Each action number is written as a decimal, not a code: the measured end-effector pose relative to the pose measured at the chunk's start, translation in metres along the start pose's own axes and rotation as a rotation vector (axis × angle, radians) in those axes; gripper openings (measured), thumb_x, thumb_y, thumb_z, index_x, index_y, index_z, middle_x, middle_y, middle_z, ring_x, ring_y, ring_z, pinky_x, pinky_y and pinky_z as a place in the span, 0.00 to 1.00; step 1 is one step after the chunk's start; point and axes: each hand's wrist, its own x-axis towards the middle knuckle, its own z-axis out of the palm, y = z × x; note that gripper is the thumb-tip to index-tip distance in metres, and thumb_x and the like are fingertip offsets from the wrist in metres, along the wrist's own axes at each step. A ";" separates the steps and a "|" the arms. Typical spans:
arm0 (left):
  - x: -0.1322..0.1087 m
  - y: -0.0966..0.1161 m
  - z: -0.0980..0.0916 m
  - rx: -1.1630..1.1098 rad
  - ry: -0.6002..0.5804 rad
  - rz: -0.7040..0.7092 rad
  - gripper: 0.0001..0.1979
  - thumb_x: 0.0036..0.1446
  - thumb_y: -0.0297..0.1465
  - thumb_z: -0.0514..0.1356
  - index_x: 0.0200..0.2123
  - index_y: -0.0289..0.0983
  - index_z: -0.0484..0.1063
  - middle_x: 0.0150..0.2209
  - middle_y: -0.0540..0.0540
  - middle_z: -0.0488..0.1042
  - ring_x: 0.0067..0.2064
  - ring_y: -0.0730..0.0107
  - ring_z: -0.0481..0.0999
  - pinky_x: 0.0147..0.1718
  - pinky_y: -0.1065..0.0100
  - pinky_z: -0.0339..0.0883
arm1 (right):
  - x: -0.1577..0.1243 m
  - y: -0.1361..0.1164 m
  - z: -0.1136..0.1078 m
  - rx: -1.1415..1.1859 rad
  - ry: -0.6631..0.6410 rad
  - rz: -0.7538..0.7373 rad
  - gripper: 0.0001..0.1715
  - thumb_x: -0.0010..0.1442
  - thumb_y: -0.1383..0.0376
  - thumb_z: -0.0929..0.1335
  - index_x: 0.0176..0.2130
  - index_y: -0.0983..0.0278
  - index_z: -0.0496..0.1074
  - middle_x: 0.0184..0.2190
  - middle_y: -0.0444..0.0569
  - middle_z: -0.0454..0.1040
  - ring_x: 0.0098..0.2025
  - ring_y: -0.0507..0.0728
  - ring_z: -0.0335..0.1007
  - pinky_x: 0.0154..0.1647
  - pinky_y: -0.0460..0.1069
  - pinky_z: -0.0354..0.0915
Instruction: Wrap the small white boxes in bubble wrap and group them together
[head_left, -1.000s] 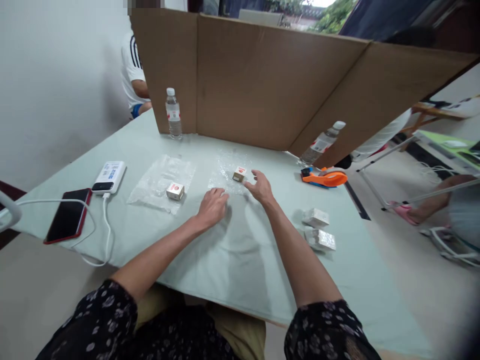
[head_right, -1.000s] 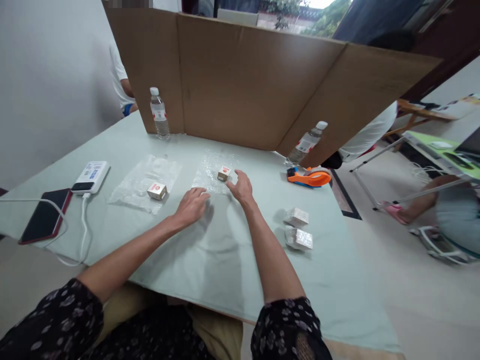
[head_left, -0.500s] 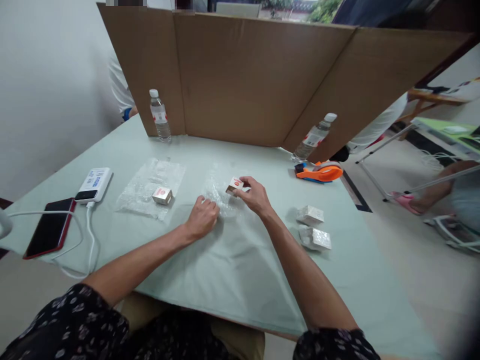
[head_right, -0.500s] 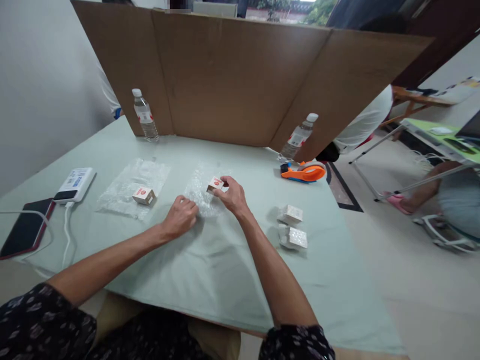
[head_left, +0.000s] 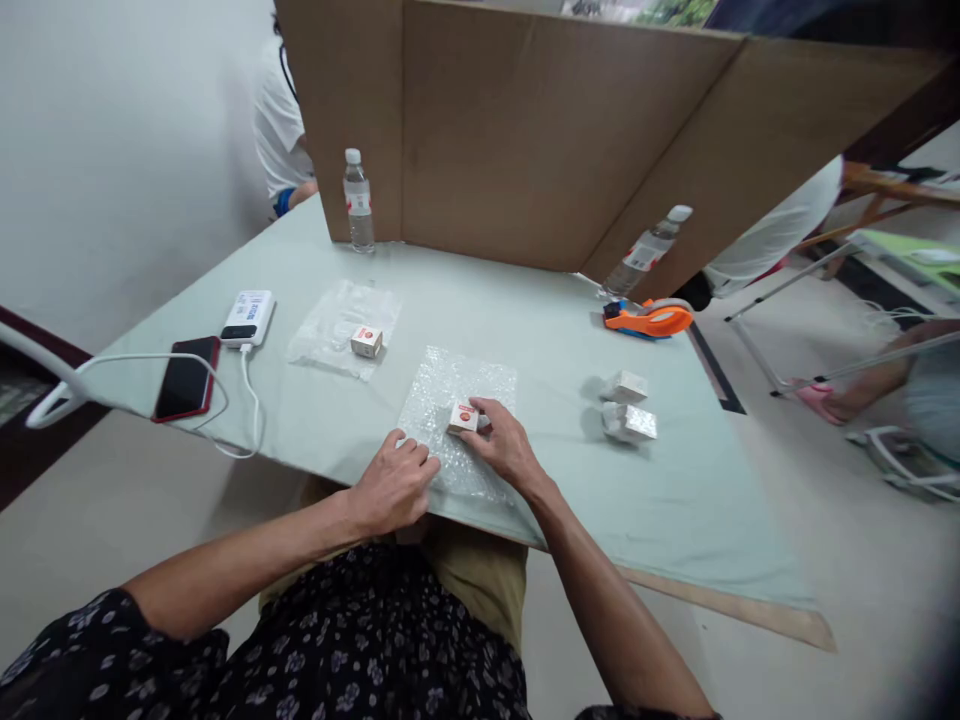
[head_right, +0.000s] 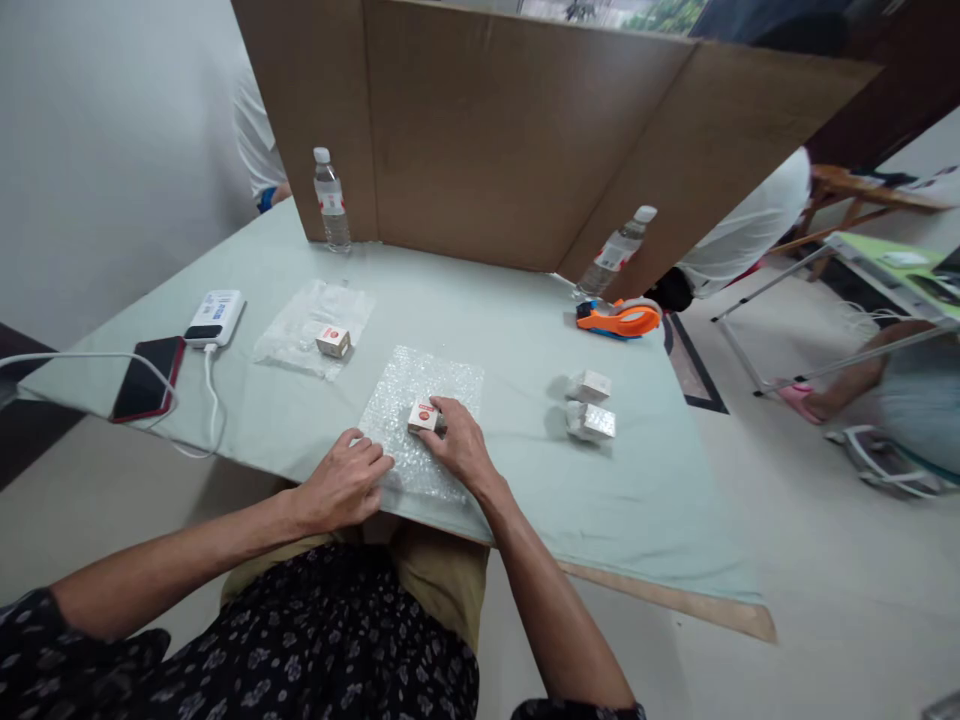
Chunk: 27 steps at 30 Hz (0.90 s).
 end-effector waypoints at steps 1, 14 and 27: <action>-0.002 0.000 -0.001 0.004 0.002 -0.004 0.08 0.53 0.27 0.59 0.38 0.35 0.70 0.37 0.41 0.74 0.41 0.56 0.73 0.50 0.52 0.59 | -0.001 0.000 0.001 -0.009 -0.016 -0.001 0.31 0.53 0.66 0.70 0.57 0.64 0.68 0.55 0.59 0.72 0.54 0.64 0.71 0.49 0.58 0.71; 0.003 -0.011 0.011 -0.038 0.238 -0.012 0.06 0.58 0.23 0.55 0.34 0.35 0.72 0.34 0.43 0.75 0.39 0.60 0.72 0.48 0.57 0.63 | 0.010 0.000 -0.006 -0.031 -0.096 0.120 0.35 0.50 0.67 0.72 0.58 0.64 0.68 0.47 0.54 0.77 0.43 0.60 0.76 0.47 0.54 0.70; 0.031 -0.033 0.010 -0.253 0.139 -0.070 0.18 0.48 0.20 0.55 0.44 0.36 0.72 0.39 0.42 0.74 0.44 0.57 0.72 0.46 0.58 0.65 | 0.025 0.003 -0.013 0.062 -0.189 0.086 0.28 0.45 0.68 0.74 0.48 0.63 0.74 0.39 0.48 0.79 0.41 0.58 0.75 0.43 0.50 0.70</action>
